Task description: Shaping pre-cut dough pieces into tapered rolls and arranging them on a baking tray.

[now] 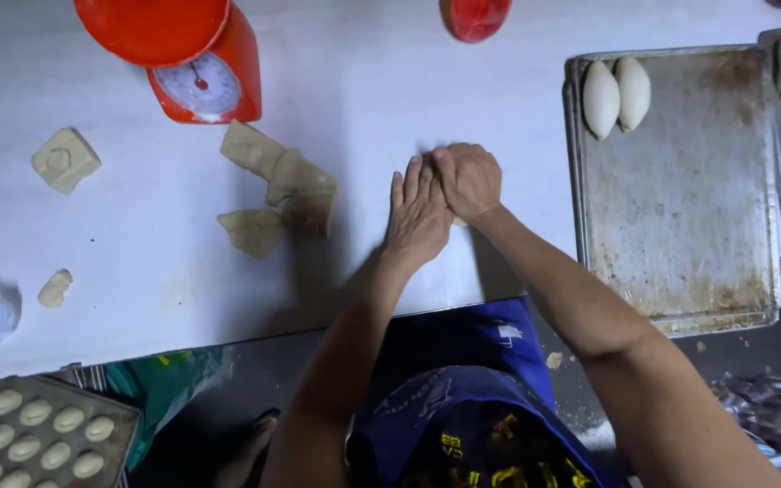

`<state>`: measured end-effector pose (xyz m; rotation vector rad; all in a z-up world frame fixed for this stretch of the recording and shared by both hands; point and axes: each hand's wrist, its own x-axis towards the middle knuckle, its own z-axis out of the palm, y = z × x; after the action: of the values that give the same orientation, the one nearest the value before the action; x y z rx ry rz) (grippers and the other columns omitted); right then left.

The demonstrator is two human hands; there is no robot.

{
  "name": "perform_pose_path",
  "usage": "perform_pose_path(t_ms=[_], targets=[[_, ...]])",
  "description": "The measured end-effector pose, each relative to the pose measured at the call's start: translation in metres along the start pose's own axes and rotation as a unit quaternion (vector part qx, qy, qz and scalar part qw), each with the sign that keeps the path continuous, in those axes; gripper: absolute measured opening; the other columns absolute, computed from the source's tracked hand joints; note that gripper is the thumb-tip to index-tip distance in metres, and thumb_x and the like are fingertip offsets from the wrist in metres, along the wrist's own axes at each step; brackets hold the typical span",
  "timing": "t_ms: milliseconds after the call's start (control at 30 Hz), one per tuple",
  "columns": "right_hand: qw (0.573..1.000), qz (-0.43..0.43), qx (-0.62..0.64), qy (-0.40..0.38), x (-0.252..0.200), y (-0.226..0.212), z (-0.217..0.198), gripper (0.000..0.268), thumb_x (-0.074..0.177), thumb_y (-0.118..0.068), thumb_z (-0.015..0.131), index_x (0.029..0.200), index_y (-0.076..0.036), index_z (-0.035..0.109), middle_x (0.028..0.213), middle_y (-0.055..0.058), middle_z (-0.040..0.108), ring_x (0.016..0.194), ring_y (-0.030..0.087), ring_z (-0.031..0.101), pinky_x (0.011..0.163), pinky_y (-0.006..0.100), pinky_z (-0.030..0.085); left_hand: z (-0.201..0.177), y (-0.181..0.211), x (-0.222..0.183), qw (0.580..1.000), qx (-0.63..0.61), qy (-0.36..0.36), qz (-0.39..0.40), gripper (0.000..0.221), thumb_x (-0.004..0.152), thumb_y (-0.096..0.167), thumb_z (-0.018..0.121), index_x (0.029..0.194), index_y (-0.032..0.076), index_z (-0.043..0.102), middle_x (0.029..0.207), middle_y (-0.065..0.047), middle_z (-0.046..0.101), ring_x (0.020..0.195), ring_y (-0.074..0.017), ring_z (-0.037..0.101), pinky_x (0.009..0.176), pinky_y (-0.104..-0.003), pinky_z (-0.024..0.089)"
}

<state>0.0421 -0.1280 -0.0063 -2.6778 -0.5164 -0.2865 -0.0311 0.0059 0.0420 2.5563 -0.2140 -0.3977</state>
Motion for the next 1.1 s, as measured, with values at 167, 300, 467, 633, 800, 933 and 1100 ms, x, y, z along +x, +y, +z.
perform_pose_path(t_ms=[167, 300, 467, 633, 800, 933, 1100], targets=[[0.940, 0.166, 0.158, -0.252, -0.004, 0.006, -0.030, 0.088, 0.110, -0.062, 0.003, 0.101, -0.006, 0.070, 0.103, 0.026, 0.071, 0.112, 0.050, 0.064, 0.091, 0.061, 0.048, -0.007, -0.015, 0.004, 0.995, 0.027, -0.047, 0.082, 0.049, 0.107, 0.042, 0.044, 0.135, 0.002, 0.052, 0.164, -0.022, 0.030, 0.155, -0.0423, 0.016, 0.125, -0.057, 0.009], [0.997, -0.002, 0.049, 0.054, -0.022, 0.007, 0.015, 0.045, 0.113, -0.032, 0.023, 0.093, -0.012, 0.058, 0.079, 0.006, 0.049, 0.080, 0.032, 0.058, 0.073, 0.041, 0.046, 0.007, -0.029, 0.031, 0.992, 0.079, -0.042, 0.088, 0.057, 0.099, 0.029, 0.054, 0.146, -0.001, 0.044, 0.170, -0.019, 0.017, 0.157, -0.0383, 0.008, 0.126, -0.055, 0.007], [0.996, -0.029, 0.014, 0.078, -0.014, 0.007, 0.009, 0.044, 0.114, -0.036, 0.029, 0.090, -0.012, 0.057, 0.078, 0.010, 0.051, 0.080, 0.035, 0.058, 0.071, 0.046, 0.046, 0.002, -0.007, 0.017, 0.988, 0.127, 0.024, 0.086, 0.069, 0.097, 0.033, 0.047, 0.155, -0.003, 0.034, 0.166, -0.023, 0.029, 0.156, -0.0381, 0.018, 0.126, -0.054, 0.010], [0.992, 0.022, 0.100, -0.072, -0.019, -0.008, -0.026, 0.055, 0.114, -0.042, 0.023, 0.090, -0.009, 0.061, 0.086, 0.017, 0.062, 0.091, 0.044, 0.062, 0.079, 0.053, 0.049, 0.008, -0.006, -0.009, 0.994, 0.070, -0.009, 0.079, 0.072, 0.100, 0.038, 0.044, 0.156, -0.004, 0.029, 0.166, -0.026, 0.026, 0.157, -0.0406, 0.013, 0.126, -0.057, 0.006], [0.950, 0.147, 0.189, -0.199, -0.030, -0.009, -0.035, 0.068, 0.112, -0.047, 0.011, 0.098, -0.006, 0.064, 0.096, 0.024, 0.067, 0.100, 0.049, 0.064, 0.087, 0.058, 0.049, 0.019, -0.019, 0.005, 0.990, 0.032, -0.069, 0.120, 0.064, 0.102, 0.042, 0.043, 0.145, -0.005, 0.040, 0.161, -0.029, 0.031, 0.157, -0.0427, 0.009, 0.126, -0.058, 0.003], [0.996, 0.023, 0.042, 0.077, -0.026, 0.015, 0.020, 0.042, 0.115, -0.033, 0.029, 0.091, -0.012, 0.056, 0.080, 0.009, 0.049, 0.082, 0.035, 0.056, 0.073, 0.046, 0.045, 0.024, -0.033, 0.033, 0.976, 0.109, 0.062, 0.176, 0.050, 0.096, 0.025, 0.049, 0.135, -0.005, 0.050, 0.151, -0.031, 0.046, 0.153, -0.0398, 0.024, 0.125, -0.055, 0.014], [0.997, 0.030, -0.009, 0.072, -0.012, 0.015, 0.008, 0.042, 0.114, -0.033, 0.029, 0.091, -0.012, 0.057, 0.080, 0.010, 0.050, 0.083, 0.035, 0.055, 0.075, 0.047, 0.046, 0.012, -0.018, 0.033, 0.978, 0.096, 0.087, 0.162, 0.056, 0.101, 0.028, 0.047, 0.149, -0.001, 0.041, 0.159, -0.024, 0.042, 0.154, -0.0374, 0.027, 0.125, -0.053, 0.015]])
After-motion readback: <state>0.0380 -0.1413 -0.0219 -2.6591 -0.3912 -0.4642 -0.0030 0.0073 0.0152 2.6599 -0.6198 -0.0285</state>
